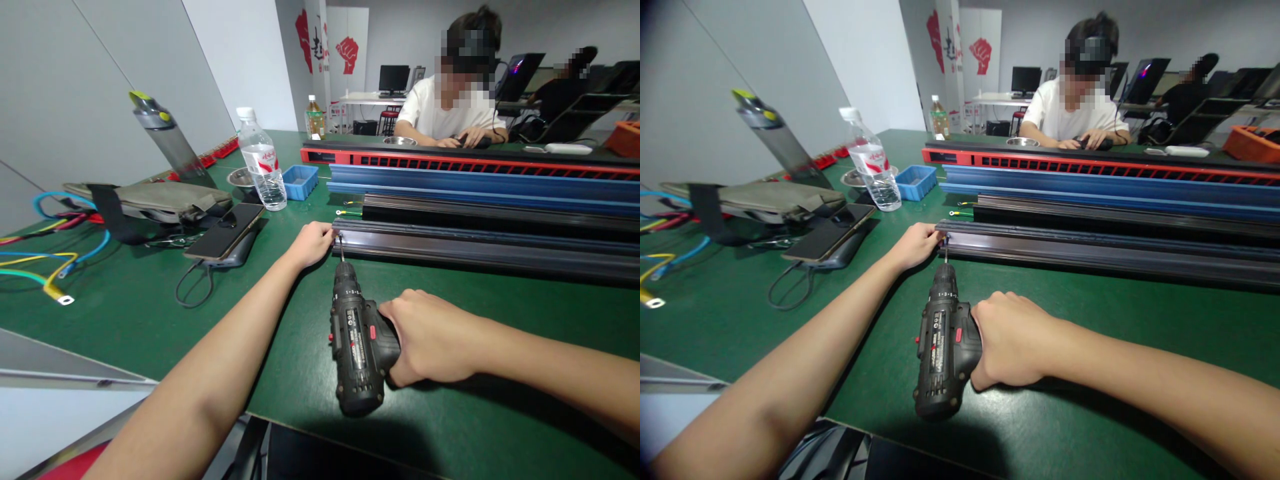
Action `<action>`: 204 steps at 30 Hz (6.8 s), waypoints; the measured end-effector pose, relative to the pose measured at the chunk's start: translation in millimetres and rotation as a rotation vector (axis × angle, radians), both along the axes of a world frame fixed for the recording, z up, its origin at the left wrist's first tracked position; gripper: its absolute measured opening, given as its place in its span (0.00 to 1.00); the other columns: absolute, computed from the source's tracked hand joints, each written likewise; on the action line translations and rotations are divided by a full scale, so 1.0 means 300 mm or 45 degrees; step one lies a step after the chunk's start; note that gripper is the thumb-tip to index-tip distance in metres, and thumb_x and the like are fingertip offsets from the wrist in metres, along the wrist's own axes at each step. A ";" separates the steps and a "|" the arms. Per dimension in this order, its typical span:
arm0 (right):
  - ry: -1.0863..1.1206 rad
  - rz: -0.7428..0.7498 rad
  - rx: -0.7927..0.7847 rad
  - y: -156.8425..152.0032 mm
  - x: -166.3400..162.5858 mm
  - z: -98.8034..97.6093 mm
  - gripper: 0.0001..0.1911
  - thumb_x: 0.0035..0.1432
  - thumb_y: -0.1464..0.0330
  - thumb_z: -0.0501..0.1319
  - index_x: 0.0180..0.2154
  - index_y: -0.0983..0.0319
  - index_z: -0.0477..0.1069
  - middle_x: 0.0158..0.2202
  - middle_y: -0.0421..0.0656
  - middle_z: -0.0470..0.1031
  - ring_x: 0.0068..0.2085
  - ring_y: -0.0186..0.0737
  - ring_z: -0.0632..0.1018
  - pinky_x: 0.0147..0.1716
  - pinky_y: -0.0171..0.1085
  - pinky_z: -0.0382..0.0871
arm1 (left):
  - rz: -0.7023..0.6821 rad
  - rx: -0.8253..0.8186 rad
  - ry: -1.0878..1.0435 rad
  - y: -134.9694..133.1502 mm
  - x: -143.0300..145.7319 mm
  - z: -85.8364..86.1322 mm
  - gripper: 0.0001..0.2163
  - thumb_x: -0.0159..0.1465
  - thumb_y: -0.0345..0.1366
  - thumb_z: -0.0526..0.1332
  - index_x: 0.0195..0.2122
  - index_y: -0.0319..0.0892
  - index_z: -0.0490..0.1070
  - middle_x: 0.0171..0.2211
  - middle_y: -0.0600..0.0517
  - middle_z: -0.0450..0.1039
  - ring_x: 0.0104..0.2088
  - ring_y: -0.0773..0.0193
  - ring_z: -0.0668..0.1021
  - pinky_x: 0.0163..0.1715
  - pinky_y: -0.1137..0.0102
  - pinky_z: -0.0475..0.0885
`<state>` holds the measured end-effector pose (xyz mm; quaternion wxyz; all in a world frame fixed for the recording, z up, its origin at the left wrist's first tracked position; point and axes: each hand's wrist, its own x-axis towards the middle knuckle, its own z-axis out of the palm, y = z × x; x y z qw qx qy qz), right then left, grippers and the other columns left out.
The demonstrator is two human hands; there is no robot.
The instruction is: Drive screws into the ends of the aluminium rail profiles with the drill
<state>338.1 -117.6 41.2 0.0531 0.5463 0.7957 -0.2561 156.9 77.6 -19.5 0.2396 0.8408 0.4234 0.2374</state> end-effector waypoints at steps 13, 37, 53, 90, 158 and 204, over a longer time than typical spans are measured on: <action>-0.010 0.007 0.013 -0.001 0.006 -0.005 0.15 0.39 0.58 0.66 0.29 0.59 0.74 0.24 0.41 0.75 0.23 0.38 0.73 0.21 0.34 0.58 | 0.008 0.010 0.002 0.003 0.000 -0.002 0.18 0.64 0.45 0.50 0.21 0.39 0.65 0.20 0.54 0.63 0.25 0.66 0.65 0.27 0.72 0.58; 0.014 -0.002 0.003 -0.001 0.001 0.001 0.14 0.38 0.59 0.66 0.29 0.60 0.74 0.23 0.41 0.74 0.23 0.38 0.72 0.21 0.35 0.57 | 0.016 -0.014 -0.016 0.001 0.001 0.000 0.17 0.64 0.42 0.52 0.21 0.39 0.65 0.20 0.55 0.62 0.25 0.66 0.64 0.28 0.73 0.57; -0.006 -0.001 0.013 0.000 0.002 0.000 0.15 0.38 0.59 0.66 0.29 0.60 0.74 0.23 0.42 0.75 0.23 0.39 0.73 0.21 0.35 0.57 | 0.023 -0.025 -0.016 0.002 0.002 -0.004 0.16 0.64 0.41 0.52 0.21 0.39 0.64 0.20 0.56 0.59 0.25 0.67 0.63 0.28 0.72 0.56; 0.036 -0.022 0.049 -0.002 0.002 -0.002 0.13 0.36 0.59 0.66 0.26 0.59 0.70 0.20 0.37 0.69 0.19 0.34 0.65 0.19 0.34 0.55 | 0.032 0.028 0.030 0.010 0.001 -0.011 0.18 0.65 0.42 0.51 0.20 0.39 0.64 0.20 0.54 0.63 0.24 0.67 0.64 0.27 0.73 0.56; 0.021 0.005 0.014 0.000 0.003 -0.001 0.13 0.38 0.60 0.66 0.28 0.59 0.73 0.22 0.40 0.74 0.22 0.37 0.71 0.21 0.34 0.57 | 0.048 0.028 0.024 0.005 -0.001 -0.009 0.17 0.65 0.40 0.52 0.20 0.40 0.65 0.20 0.54 0.63 0.24 0.66 0.64 0.27 0.72 0.57; 0.038 -0.013 0.043 0.003 -0.003 -0.002 0.13 0.36 0.59 0.66 0.25 0.58 0.70 0.20 0.37 0.69 0.19 0.33 0.64 0.20 0.33 0.57 | 0.065 0.017 0.057 0.006 0.003 -0.010 0.17 0.65 0.40 0.52 0.22 0.38 0.69 0.21 0.54 0.64 0.25 0.67 0.65 0.28 0.72 0.56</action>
